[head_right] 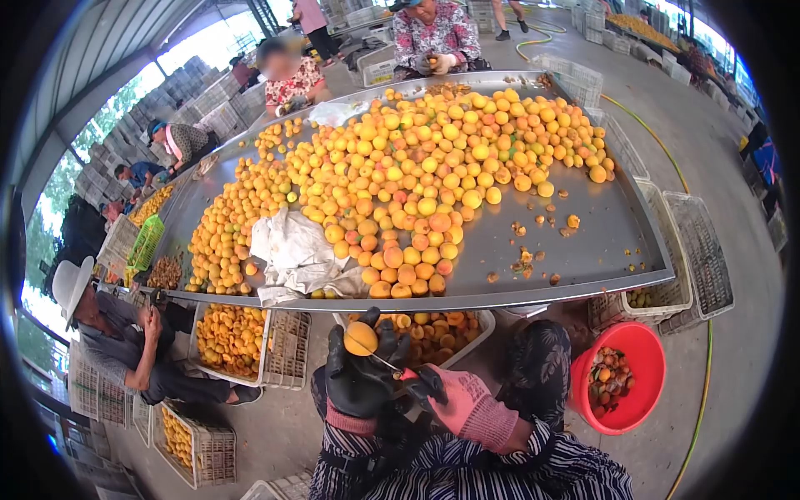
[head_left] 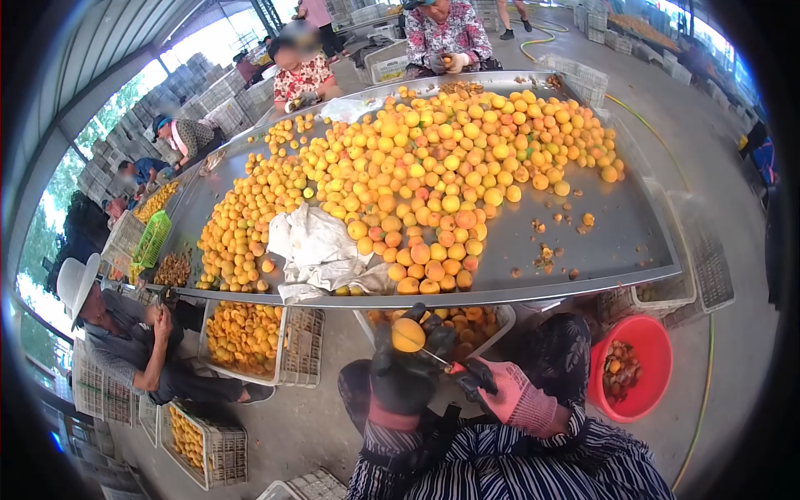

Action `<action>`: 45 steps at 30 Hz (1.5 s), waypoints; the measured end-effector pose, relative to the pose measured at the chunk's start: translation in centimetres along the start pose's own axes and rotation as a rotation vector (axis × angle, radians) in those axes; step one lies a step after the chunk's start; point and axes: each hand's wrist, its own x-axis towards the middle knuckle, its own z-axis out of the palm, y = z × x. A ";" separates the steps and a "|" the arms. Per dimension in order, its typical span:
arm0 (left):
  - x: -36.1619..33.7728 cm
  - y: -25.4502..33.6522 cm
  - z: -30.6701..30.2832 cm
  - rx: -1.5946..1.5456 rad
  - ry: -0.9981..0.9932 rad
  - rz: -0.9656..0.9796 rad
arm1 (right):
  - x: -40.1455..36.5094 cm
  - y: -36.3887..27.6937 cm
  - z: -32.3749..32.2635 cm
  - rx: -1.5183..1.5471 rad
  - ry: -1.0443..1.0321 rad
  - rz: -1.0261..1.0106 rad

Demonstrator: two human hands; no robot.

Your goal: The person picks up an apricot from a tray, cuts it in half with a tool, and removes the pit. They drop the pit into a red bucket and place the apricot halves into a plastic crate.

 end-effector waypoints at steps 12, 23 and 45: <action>0.8 -1.4 1.0 0.164 0.064 0.031 | 1.5 0.7 0.5 -0.226 0.107 -0.060; 0.4 -1.4 -1.4 0.203 0.126 0.061 | 1.8 1.0 1.0 -0.196 0.020 0.076; 1.6 -0.6 -1.5 0.324 0.209 0.099 | 2.2 1.9 0.3 -0.274 -0.143 0.091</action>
